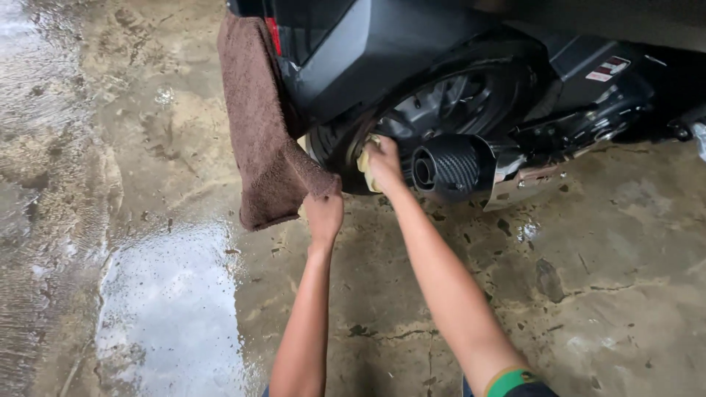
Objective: The person cleans a black scooter using a yellow cloth. They wipe the rear wheel, exhaust pipe, taillight, seat, and engine area while squatting on the floor.
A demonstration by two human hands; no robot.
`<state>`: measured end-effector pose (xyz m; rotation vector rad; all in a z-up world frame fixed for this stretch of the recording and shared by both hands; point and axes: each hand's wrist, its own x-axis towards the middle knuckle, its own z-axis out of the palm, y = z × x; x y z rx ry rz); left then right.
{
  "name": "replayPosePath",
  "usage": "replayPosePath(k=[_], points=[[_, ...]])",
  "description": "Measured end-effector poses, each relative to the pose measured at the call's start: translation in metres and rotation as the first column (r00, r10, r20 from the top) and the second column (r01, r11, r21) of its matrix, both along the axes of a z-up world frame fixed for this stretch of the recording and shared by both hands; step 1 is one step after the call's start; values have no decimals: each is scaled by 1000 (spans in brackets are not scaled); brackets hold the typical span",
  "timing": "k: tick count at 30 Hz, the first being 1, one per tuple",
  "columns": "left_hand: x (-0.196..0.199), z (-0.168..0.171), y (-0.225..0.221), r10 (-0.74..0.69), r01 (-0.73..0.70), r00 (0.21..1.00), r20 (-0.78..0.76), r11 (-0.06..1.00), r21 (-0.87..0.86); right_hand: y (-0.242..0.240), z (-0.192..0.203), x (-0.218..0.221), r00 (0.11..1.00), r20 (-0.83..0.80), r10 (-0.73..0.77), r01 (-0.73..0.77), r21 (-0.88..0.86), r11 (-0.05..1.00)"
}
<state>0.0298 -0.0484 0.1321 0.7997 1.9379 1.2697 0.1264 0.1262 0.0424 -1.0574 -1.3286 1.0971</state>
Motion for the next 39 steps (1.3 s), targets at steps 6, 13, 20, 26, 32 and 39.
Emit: replayPosePath(k=[6, 13, 20, 26, 32, 39], points=[[8, 9, -4, 50, -39, 996, -80, 990, 137, -68, 28, 4, 985, 154, -81, 22, 352, 936], [16, -13, 7, 154, -52, 956, -250, 927, 372, -112, 118, -3, 981, -133, -139, 191, 565, 803], [8, 41, -8, 32, -31, 999, -13, 999, 43, -91, 14, 0, 979, 99, -179, 76, 634, 770], [-11, -43, 27, 8, -11, 1000, -11, 957, -289, -75, -3, 70, 907, 276, -317, 52, 676, 735], [5, 19, 25, 171, -171, 984, 49, 985, -11, -30, 98, 55, 629, 330, -704, -122, 936, 329], [14, -67, 53, 252, -299, 954, 163, 835, 462, 1, 45, 72, 398, 419, -816, -65, 901, 430]])
